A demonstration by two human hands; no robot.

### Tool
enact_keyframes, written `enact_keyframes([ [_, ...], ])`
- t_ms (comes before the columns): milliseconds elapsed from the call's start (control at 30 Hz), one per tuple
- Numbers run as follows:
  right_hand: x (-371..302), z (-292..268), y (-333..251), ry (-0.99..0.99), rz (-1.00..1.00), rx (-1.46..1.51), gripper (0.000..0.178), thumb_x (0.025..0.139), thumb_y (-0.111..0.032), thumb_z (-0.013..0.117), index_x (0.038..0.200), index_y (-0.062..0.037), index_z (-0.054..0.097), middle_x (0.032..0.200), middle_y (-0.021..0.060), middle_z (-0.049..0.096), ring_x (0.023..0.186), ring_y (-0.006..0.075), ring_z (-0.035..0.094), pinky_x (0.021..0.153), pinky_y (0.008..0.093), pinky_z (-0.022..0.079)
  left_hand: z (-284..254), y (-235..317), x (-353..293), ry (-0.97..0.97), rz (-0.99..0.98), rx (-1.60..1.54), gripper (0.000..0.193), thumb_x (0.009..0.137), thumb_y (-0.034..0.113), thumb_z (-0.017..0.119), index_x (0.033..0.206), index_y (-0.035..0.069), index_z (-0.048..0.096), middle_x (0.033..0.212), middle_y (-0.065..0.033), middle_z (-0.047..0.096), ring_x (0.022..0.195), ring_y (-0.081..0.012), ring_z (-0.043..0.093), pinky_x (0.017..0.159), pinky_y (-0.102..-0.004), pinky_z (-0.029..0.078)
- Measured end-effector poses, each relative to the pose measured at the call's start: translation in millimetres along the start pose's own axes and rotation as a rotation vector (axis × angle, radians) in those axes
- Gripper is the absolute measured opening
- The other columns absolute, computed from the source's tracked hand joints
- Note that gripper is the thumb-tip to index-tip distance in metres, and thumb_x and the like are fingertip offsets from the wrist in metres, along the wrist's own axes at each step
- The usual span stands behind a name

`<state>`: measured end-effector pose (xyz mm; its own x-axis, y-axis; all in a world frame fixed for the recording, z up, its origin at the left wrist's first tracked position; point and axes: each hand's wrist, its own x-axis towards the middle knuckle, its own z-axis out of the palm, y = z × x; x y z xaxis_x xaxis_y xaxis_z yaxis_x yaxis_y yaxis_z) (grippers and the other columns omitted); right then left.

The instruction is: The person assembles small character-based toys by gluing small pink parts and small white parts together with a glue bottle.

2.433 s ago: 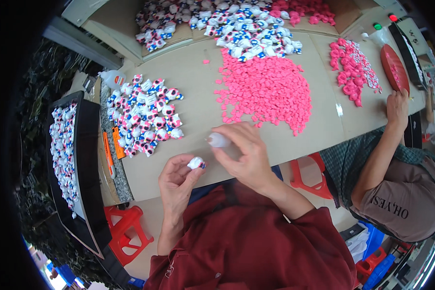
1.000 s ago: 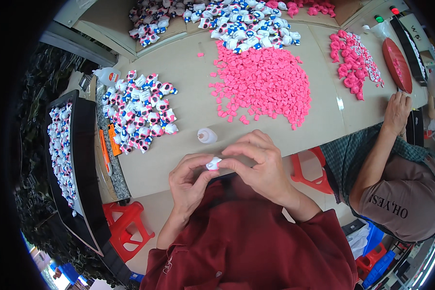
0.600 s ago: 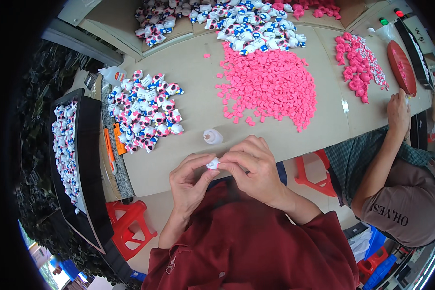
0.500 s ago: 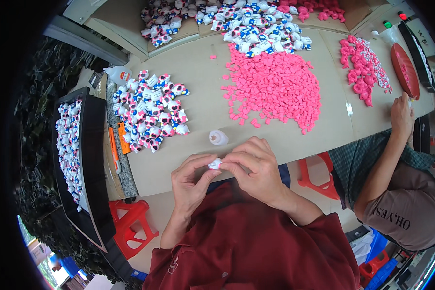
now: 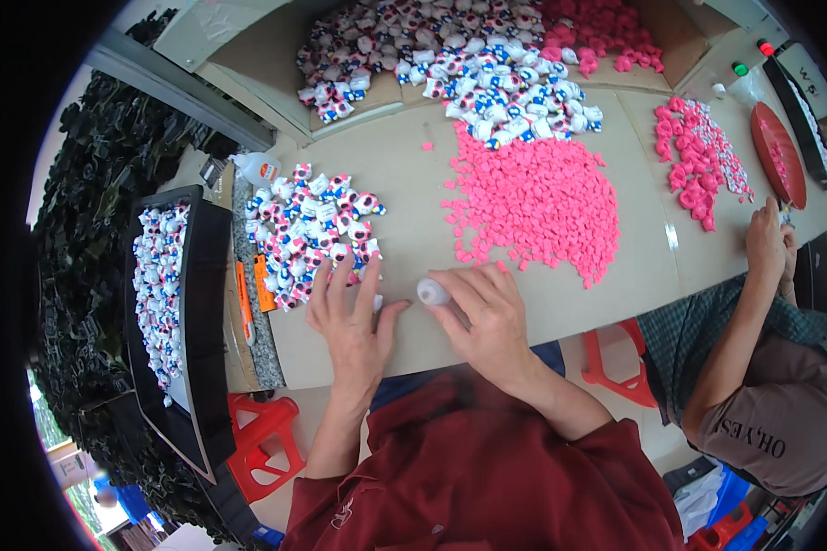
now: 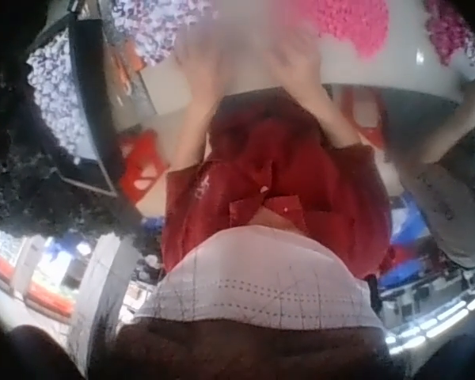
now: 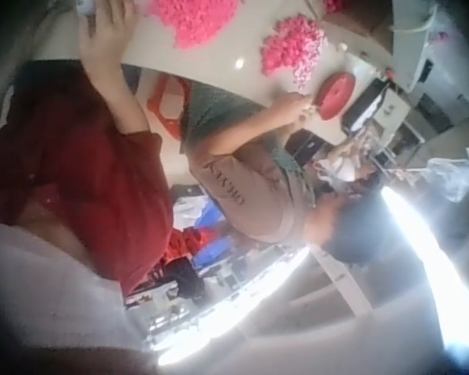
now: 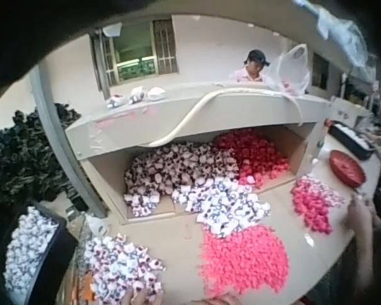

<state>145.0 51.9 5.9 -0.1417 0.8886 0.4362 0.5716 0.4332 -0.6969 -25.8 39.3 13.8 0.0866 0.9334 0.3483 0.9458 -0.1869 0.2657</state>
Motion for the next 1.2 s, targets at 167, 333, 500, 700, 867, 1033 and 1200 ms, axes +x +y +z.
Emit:
enact_keyframes([
  [167, -5, -2, 5, 0.016, 0.014, 0.039, 0.029, 0.07, -0.006, 0.072, 0.097, -0.0028, 0.063, 0.091, 0.0073, 0.064, 0.081, 0.0241, 0.055, 0.072, 0.0343, 0.041, 4, -19, 35, -0.09, 0.195, 0.147, 0.058, 0.076, 0.034, 0.069, 0.129, 0.02, 0.05, 0.135, -0.0097, 0.042, 0.131, -0.0317, 0.03, 0.099, -0.0515, 0.023],
  [333, -6, -2, 6, 0.019, 0.024, 0.066, 0.028, 0.07, -0.006, 0.071, 0.096, -0.0029, 0.063, 0.091, 0.007, 0.064, 0.081, 0.0242, 0.055, 0.073, 0.0346, 0.041, 14, -35, 67, -0.082, 0.307, 0.226, 0.05, 0.08, 0.037, 0.064, 0.126, 0.022, 0.052, 0.128, -0.0097, 0.046, 0.123, -0.0297, 0.039, 0.097, -0.0501, 0.031],
  [500, -5, -2, 6, 0.021, 0.028, 0.081, 0.027, 0.07, -0.003, 0.072, 0.096, -0.0021, 0.064, 0.089, 0.0089, 0.063, 0.081, 0.0254, 0.055, 0.073, 0.0339, 0.044, 26, -60, 102, -0.004, 0.379, 0.252, 0.053, 0.079, 0.037, 0.066, 0.127, 0.021, 0.051, 0.126, -0.0096, 0.048, 0.121, -0.0295, 0.042, 0.098, -0.0481, 0.032],
  [700, -5, -3, 7, 0.021, 0.015, 0.093, 0.028, 0.069, -0.003, 0.073, 0.096, -0.002, 0.064, 0.089, 0.0091, 0.064, 0.08, 0.0255, 0.056, 0.072, 0.0338, 0.044, 26, -63, 123, 0.01, 0.299, 0.205, 0.065, 0.074, 0.043, 0.067, 0.13, 0.015, 0.048, 0.127, -0.012, 0.048, 0.121, -0.0315, 0.042, 0.098, -0.0498, 0.032],
  [867, -11, -2, 9, 0.03, 0.012, 0.137, 0.03, 0.067, -0.002, 0.073, 0.096, -0.0008, 0.064, 0.09, 0.0101, 0.064, 0.082, 0.0256, 0.057, 0.073, 0.0343, 0.045, 17, -36, 83, 0.017, 0.34, 0.128, 0.057, 0.076, 0.037, 0.069, 0.125, 0.013, 0.053, 0.126, -0.0106, 0.051, 0.122, -0.0302, 0.043, 0.099, -0.0476, 0.031],
  [1033, -11, -5, 7, 0.009, 0.027, 0.178, 0.031, 0.067, -0.002, 0.073, 0.097, 0.0001, 0.064, 0.09, 0.0106, 0.064, 0.082, 0.0256, 0.058, 0.072, 0.034, 0.046, -3, -27, 24, 0.013, 0.397, 0.008, 0.036, 0.077, 0.022, 0.069, 0.109, 0.01, 0.062, 0.106, -0.0085, 0.057, 0.106, -0.0292, 0.051, 0.088, -0.0447, 0.038],
  [1200, -9, -5, 6, -0.017, 0.045, 0.195, 0.031, 0.067, 0.0, 0.073, 0.097, 0.0004, 0.064, 0.09, 0.0113, 0.064, 0.081, 0.0259, 0.058, 0.07, 0.034, 0.047, -7, -57, 16, 0.075, -0.035, 0.099, 0.026, 0.077, 0.01, 0.067, 0.102, 0.006, 0.063, 0.089, -0.0083, 0.054, 0.082, -0.0248, 0.053, 0.069, -0.0362, 0.044],
])
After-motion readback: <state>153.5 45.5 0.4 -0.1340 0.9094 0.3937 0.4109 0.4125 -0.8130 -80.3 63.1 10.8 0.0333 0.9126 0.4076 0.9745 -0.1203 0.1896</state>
